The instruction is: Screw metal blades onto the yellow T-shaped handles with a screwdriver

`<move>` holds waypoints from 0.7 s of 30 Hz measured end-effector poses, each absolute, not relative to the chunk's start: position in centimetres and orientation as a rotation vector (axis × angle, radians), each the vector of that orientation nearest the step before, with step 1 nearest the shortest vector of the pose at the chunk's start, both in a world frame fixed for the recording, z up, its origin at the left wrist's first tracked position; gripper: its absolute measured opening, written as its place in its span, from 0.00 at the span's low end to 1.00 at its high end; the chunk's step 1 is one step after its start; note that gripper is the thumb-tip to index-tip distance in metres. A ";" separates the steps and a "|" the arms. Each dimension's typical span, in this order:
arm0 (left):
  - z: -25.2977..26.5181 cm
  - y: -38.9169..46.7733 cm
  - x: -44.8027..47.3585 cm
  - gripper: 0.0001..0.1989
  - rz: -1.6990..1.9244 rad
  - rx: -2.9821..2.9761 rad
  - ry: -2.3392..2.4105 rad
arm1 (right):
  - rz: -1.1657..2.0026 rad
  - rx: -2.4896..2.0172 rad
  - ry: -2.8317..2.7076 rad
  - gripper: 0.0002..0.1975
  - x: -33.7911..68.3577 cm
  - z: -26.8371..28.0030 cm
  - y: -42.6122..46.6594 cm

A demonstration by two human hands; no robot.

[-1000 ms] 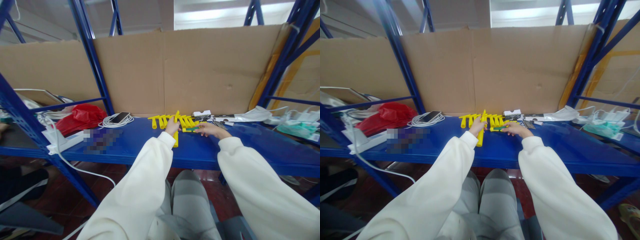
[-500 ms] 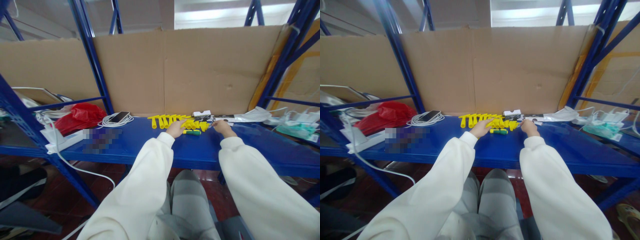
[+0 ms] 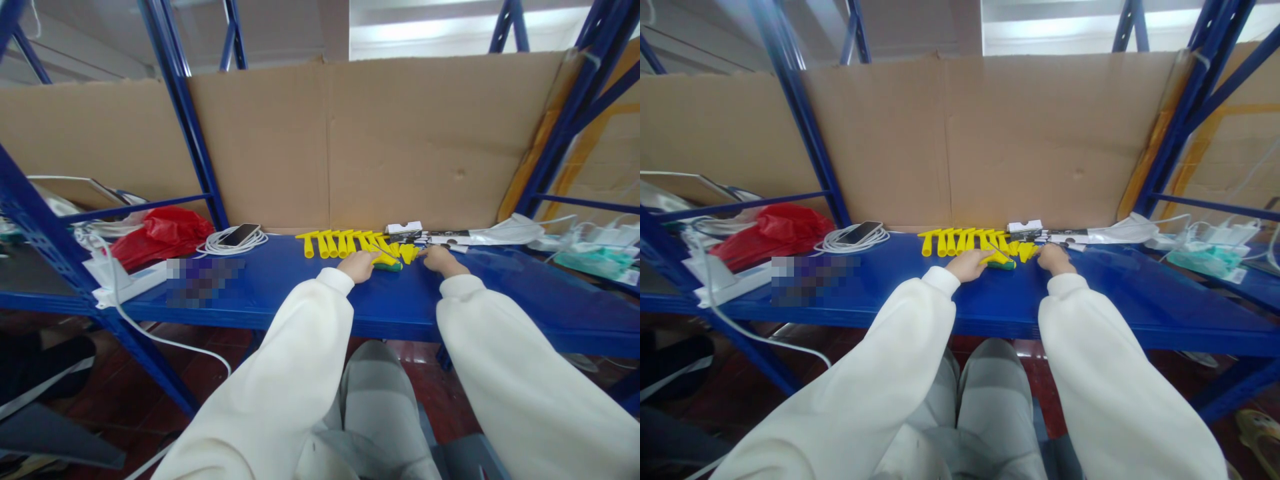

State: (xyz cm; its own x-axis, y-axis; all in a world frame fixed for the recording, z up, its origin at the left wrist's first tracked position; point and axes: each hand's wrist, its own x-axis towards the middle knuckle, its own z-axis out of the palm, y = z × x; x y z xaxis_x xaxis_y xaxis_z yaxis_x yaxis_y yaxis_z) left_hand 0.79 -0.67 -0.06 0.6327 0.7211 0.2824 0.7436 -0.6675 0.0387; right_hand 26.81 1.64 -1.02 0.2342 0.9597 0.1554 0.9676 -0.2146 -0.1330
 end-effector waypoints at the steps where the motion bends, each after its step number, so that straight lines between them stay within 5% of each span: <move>1: -0.1 -0.6 0.8 0.25 -0.436 -2.780 -1.235 | -0.064 -2.288 -1.830 0.23 26.9 -1.1 1.7; 21: -0.3 -0.3 0.8 0.25 -0.475 -2.854 -1.244 | -0.156 -2.312 -1.920 0.16 24.1 0.3 0.0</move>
